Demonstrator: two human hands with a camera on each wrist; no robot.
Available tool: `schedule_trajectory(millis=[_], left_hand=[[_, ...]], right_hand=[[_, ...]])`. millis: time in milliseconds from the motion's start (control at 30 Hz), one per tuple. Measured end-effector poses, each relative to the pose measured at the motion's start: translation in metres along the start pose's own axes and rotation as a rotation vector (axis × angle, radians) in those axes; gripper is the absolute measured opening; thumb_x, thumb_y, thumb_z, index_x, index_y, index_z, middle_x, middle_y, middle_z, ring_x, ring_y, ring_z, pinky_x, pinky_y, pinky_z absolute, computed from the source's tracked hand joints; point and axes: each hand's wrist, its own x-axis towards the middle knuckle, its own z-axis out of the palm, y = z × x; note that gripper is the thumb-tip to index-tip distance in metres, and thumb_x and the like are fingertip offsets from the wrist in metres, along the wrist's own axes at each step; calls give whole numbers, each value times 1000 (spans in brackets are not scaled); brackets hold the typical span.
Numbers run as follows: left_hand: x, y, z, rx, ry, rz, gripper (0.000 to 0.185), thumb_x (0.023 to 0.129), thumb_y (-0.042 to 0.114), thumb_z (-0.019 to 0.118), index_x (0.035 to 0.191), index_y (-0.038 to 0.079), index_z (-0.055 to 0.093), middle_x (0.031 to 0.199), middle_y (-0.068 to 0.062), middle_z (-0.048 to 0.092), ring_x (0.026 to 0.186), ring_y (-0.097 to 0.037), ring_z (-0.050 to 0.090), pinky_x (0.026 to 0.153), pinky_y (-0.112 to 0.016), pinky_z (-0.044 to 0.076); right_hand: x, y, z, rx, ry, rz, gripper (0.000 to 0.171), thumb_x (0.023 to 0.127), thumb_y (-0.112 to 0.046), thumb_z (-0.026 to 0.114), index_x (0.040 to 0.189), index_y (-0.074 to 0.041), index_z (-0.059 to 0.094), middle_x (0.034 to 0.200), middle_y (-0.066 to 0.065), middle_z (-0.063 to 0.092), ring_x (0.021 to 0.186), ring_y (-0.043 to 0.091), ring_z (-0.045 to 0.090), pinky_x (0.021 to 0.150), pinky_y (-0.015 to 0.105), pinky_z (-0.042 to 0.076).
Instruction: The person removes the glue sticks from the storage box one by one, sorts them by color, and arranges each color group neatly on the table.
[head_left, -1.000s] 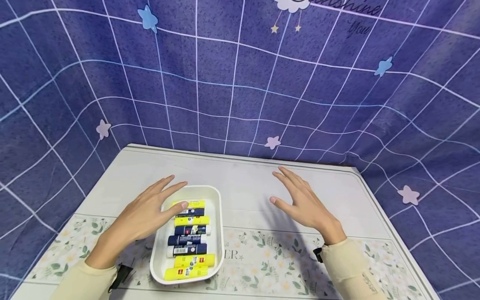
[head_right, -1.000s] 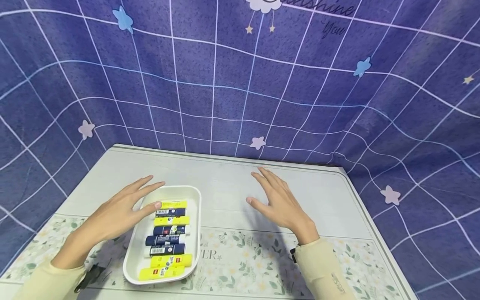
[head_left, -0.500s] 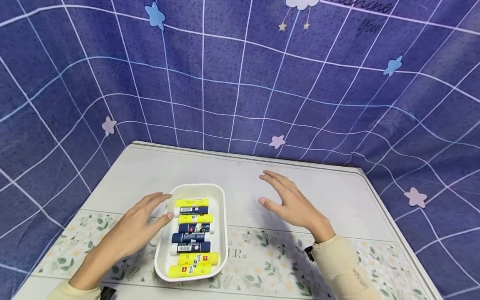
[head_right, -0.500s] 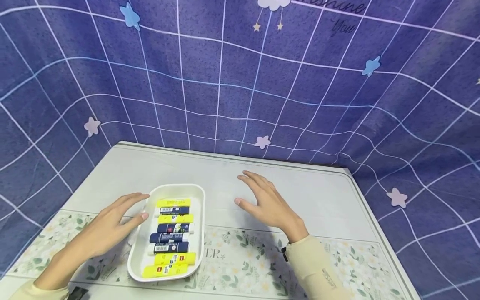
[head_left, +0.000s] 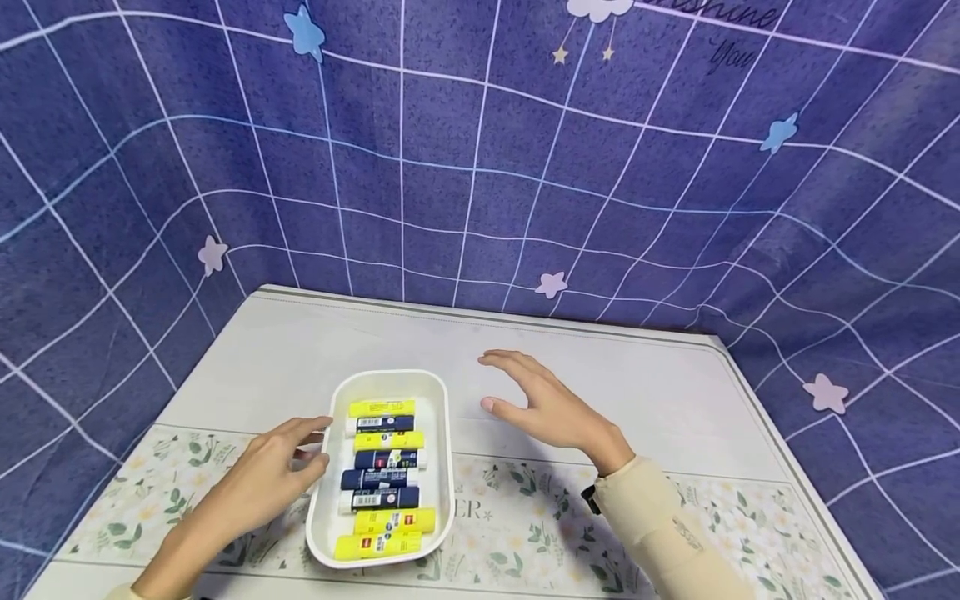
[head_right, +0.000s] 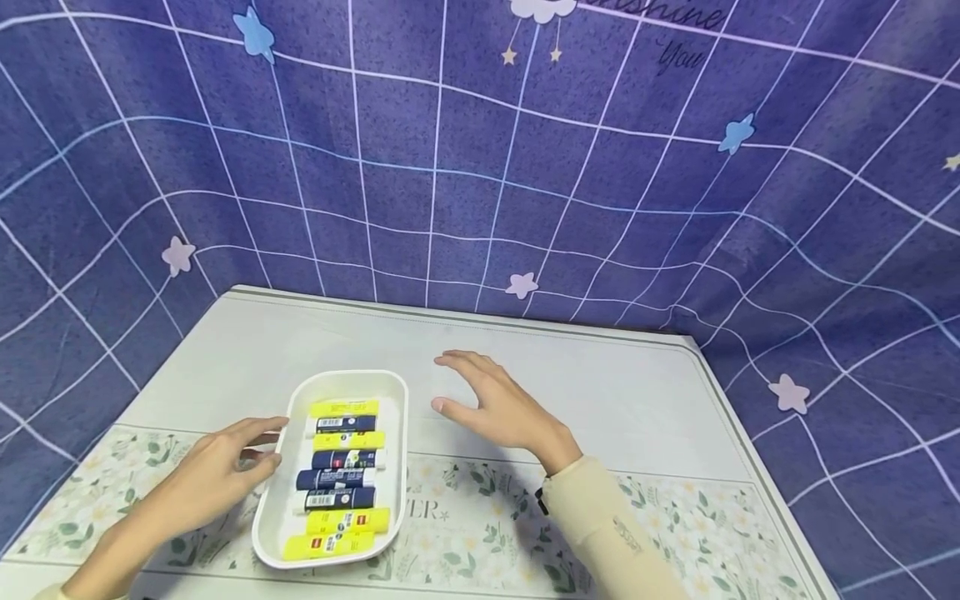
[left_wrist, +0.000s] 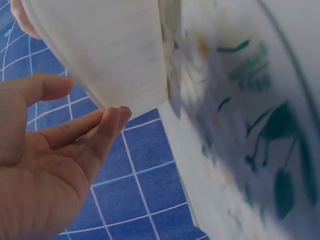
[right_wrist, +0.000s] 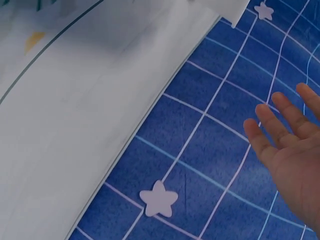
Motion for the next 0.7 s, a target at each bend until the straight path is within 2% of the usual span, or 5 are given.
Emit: schedule_trajectory(millis=[133, 233, 367, 467, 700], left_hand=[[-1, -2, 5, -37, 0, -22, 57, 94, 11, 69, 147, -2, 53, 131, -26, 66, 104, -37, 75, 82, -41, 68], [-2, -4, 7, -61, 9, -28, 58, 93, 8, 69, 148, -2, 52, 130, -26, 67, 105, -36, 75, 82, -37, 68], [-3, -7, 9, -76, 16, -34, 59, 93, 8, 69, 149, -1, 52, 130, -25, 67, 107, -35, 75, 85, -38, 67], [-3, -9, 9, -72, 25, -24, 58, 93, 7, 68, 149, -1, 52, 131, -24, 67, 108, -35, 74, 87, -39, 67], [-4, -8, 7, -69, 24, 5, 57, 93, 6, 68, 147, -3, 53, 132, -24, 66, 109, -34, 73, 87, -39, 66]], right_hand=[[9, -4, 9, 35, -15, -22, 59, 102, -50, 59, 154, -22, 48, 159, 1, 48, 151, 20, 42, 126, 52, 38], [18, -6, 18, 95, -28, -36, 56, 102, -43, 62, 151, -19, 51, 154, 1, 53, 145, 18, 49, 122, 45, 46], [31, -11, 33, 201, -58, -39, 49, 99, -32, 67, 144, -14, 59, 145, 5, 62, 134, 20, 59, 114, 38, 54], [41, -16, 43, 263, -96, -40, 43, 99, -27, 69, 138, -10, 64, 137, 9, 67, 126, 23, 65, 111, 37, 56], [67, -31, 61, 301, -150, -38, 36, 97, -17, 72, 132, -7, 69, 129, 9, 72, 117, 23, 71, 106, 31, 59]])
